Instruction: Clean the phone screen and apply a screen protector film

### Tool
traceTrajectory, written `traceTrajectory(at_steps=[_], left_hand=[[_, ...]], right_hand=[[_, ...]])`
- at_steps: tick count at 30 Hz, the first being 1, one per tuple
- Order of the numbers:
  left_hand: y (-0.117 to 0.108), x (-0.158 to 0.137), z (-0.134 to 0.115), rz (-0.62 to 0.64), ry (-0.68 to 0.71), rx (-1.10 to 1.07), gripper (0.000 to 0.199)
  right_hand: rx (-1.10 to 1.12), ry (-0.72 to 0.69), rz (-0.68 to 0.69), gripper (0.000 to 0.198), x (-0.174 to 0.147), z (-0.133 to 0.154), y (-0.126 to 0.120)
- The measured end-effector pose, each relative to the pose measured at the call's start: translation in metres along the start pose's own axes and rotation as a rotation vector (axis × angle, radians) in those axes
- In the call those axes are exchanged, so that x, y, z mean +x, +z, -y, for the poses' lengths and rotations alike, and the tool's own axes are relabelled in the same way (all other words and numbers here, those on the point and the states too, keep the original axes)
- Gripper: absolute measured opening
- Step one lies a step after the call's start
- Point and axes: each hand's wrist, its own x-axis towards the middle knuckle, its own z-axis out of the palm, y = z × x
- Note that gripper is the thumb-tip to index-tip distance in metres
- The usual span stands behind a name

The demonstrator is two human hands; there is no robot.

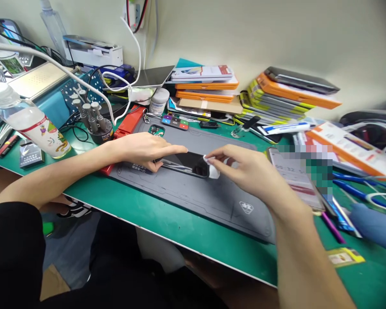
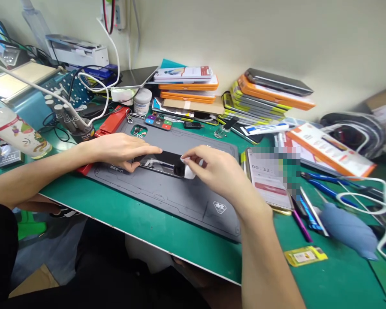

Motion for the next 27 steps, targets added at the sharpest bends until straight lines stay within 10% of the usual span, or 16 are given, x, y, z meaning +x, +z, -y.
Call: traceTrajectory(at_steps=[12,27], left_hand=[[0.000,0.000,-0.002,0.030,0.021,-0.079,0.082],[0.007,0.001,-0.003,-0.017,0.026,0.055,0.071]], right_hand=[[-0.081,-0.391,0.041,0.033,-0.003,0.024,0.019],[-0.108,-0.400,-0.019,0.044,0.006,0.023,0.034]])
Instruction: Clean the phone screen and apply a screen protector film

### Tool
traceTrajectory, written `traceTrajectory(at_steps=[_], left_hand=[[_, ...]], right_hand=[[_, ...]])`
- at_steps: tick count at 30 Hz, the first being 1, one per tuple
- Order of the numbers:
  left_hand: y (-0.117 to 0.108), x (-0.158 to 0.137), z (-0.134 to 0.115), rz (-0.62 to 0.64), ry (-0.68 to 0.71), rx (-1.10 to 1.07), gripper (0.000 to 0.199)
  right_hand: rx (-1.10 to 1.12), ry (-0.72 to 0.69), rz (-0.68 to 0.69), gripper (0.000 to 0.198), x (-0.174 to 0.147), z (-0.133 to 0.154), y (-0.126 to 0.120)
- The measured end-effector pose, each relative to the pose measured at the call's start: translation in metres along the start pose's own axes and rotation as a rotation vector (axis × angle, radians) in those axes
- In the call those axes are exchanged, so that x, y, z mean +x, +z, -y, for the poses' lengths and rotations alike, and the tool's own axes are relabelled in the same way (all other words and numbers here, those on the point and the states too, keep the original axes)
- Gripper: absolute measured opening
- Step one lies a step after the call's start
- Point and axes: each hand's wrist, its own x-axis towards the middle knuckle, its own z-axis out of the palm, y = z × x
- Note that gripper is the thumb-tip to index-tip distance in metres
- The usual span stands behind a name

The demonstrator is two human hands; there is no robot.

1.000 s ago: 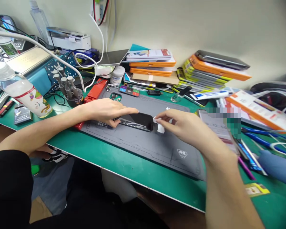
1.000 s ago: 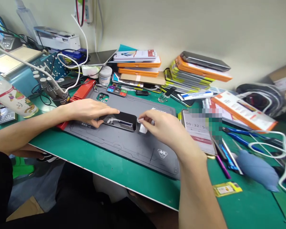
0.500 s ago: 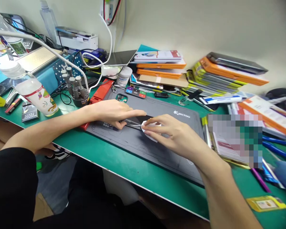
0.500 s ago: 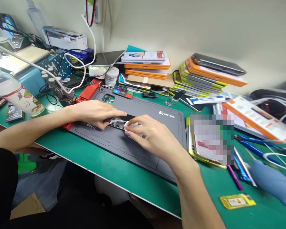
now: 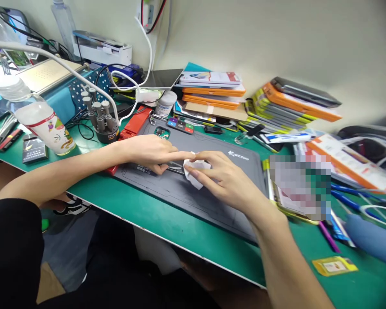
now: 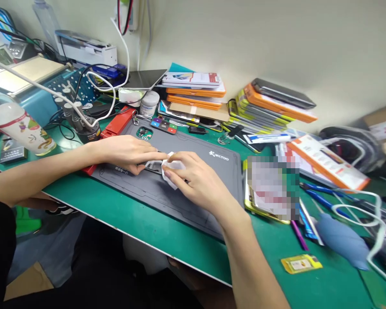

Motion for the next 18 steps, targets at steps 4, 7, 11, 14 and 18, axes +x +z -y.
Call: traceTrajectory(at_steps=[4,7,11,14,18], left_hand=[[-0.002,0.000,0.000,0.017,0.003,0.006,0.073],[-0.002,-0.001,0.001,-0.008,0.002,-0.043,0.077],[-0.003,-0.001,0.003,-0.040,0.018,-0.039,0.075],[-0.005,-0.002,0.005,-0.023,0.012,-0.089,0.081],[-0.008,-0.004,0.010,-0.005,0.009,-0.144,0.087]], right_hand=[[0.062,0.013,0.028,0.052,-0.001,0.007,-0.013],[0.073,0.049,0.054,0.056,-0.002,0.005,-0.017],[0.077,0.077,0.066,0.051,-0.007,-0.005,-0.020],[0.041,0.116,0.057,0.049,-0.009,-0.010,-0.020],[-0.015,0.109,0.025,0.049,-0.004,-0.003,-0.016]])
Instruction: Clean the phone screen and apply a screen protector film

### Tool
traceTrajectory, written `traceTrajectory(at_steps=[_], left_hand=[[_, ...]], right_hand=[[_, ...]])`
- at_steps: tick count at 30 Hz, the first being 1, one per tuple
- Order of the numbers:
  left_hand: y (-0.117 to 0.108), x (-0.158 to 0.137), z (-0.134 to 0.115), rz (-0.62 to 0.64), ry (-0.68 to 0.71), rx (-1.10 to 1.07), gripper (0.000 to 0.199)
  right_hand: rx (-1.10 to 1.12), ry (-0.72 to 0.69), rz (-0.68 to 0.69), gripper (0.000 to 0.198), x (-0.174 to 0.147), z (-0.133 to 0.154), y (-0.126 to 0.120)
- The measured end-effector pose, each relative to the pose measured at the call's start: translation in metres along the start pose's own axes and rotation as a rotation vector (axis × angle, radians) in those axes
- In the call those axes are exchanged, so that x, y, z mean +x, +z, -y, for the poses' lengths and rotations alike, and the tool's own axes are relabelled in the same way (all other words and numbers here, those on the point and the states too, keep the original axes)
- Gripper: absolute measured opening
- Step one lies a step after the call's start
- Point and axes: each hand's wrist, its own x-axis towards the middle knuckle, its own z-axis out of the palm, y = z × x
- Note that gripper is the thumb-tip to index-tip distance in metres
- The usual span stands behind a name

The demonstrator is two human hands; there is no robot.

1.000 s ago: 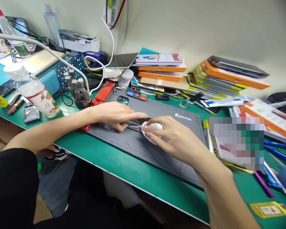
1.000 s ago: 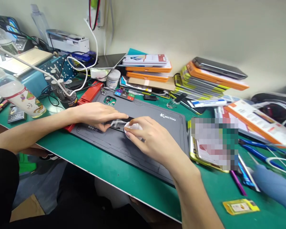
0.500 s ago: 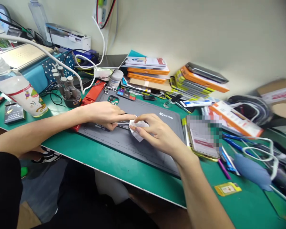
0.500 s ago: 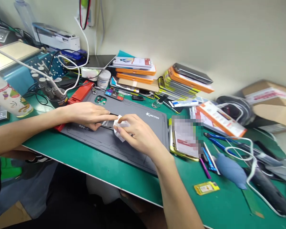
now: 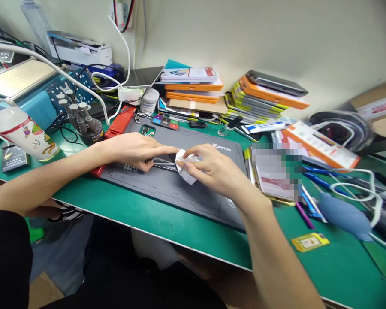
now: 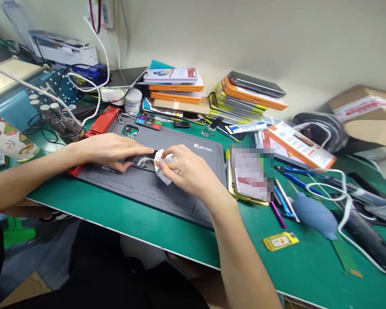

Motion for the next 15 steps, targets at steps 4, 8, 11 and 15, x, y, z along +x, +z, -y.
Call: traceTrajectory(at_steps=[4,8,11,15], left_hand=[[-0.001,0.000,-0.001,0.004,-0.009,0.031,0.086],[0.000,0.003,-0.006,0.021,-0.062,0.081,0.084],[0.000,0.004,-0.007,0.028,-0.081,0.061,0.085],[0.000,0.003,-0.004,0.048,-0.092,0.021,0.087]], right_hand=[[-0.018,-0.058,0.006,0.047,0.005,0.008,0.007],[-0.058,-0.054,-0.002,0.045,0.006,0.005,0.020],[-0.064,-0.056,-0.013,0.045,0.008,0.005,0.027],[-0.040,-0.056,-0.003,0.046,0.010,0.014,0.022]])
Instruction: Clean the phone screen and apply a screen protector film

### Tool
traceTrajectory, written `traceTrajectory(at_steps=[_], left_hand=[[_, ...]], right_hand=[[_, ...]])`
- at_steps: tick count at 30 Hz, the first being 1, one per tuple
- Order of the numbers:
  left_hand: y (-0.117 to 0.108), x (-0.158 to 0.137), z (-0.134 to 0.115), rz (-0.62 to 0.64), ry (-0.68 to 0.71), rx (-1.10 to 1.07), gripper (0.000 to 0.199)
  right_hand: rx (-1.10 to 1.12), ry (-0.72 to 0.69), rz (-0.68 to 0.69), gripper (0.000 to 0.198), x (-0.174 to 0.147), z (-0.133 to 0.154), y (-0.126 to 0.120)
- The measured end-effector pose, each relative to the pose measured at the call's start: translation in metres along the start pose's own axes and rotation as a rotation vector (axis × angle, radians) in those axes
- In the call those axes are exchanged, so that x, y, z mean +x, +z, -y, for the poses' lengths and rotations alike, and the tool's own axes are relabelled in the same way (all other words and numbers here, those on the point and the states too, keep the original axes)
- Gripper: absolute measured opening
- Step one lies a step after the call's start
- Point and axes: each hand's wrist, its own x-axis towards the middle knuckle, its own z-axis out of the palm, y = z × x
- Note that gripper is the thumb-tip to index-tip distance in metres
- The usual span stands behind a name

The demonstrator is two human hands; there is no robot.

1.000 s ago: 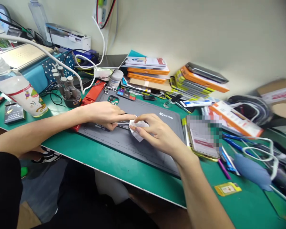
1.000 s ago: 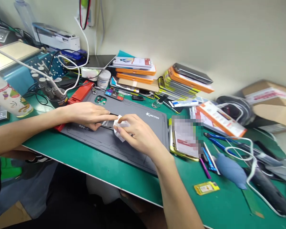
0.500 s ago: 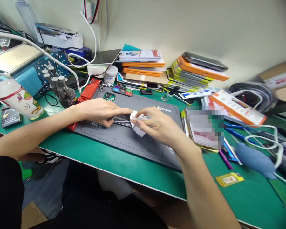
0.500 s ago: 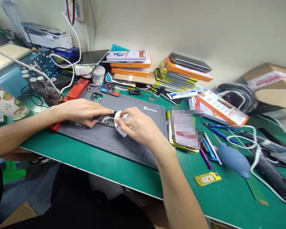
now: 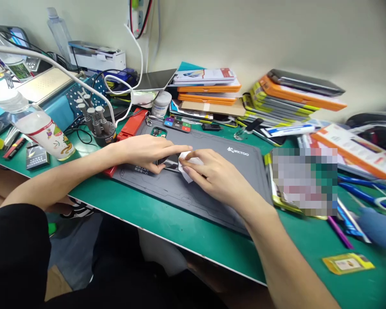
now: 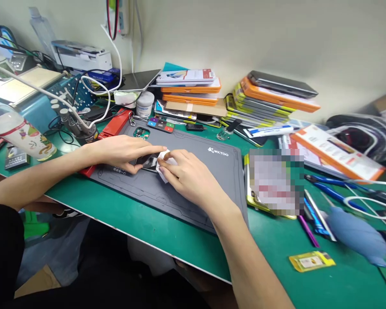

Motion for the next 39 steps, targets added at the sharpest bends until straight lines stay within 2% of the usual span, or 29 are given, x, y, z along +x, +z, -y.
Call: traceTrajectory(at_steps=[6,12,21,28,30,39], left_hand=[[0.004,-0.001,0.008,-0.061,-0.041,-0.165,0.084],[-0.003,-0.002,0.019,0.037,-0.111,-0.366,0.096],[0.010,0.000,0.034,0.010,-0.119,-0.542,0.098],[0.010,-0.002,0.027,0.013,-0.120,-0.577,0.095],[0.010,-0.003,0.024,0.024,-0.107,-0.591,0.094],[0.012,-0.004,0.023,0.047,-0.147,-0.694,0.104]], right_hand=[[0.120,-0.026,0.043,0.043,-0.004,0.005,-0.022],[0.166,0.003,0.078,0.049,-0.009,0.000,-0.028],[-0.088,-0.035,0.000,0.043,0.005,0.009,0.001],[-0.010,-0.084,0.001,0.046,-0.010,0.005,-0.009],[-0.013,-0.083,-0.053,0.048,-0.014,0.001,-0.007],[-0.213,-0.144,-0.141,0.050,-0.010,0.003,0.032]])
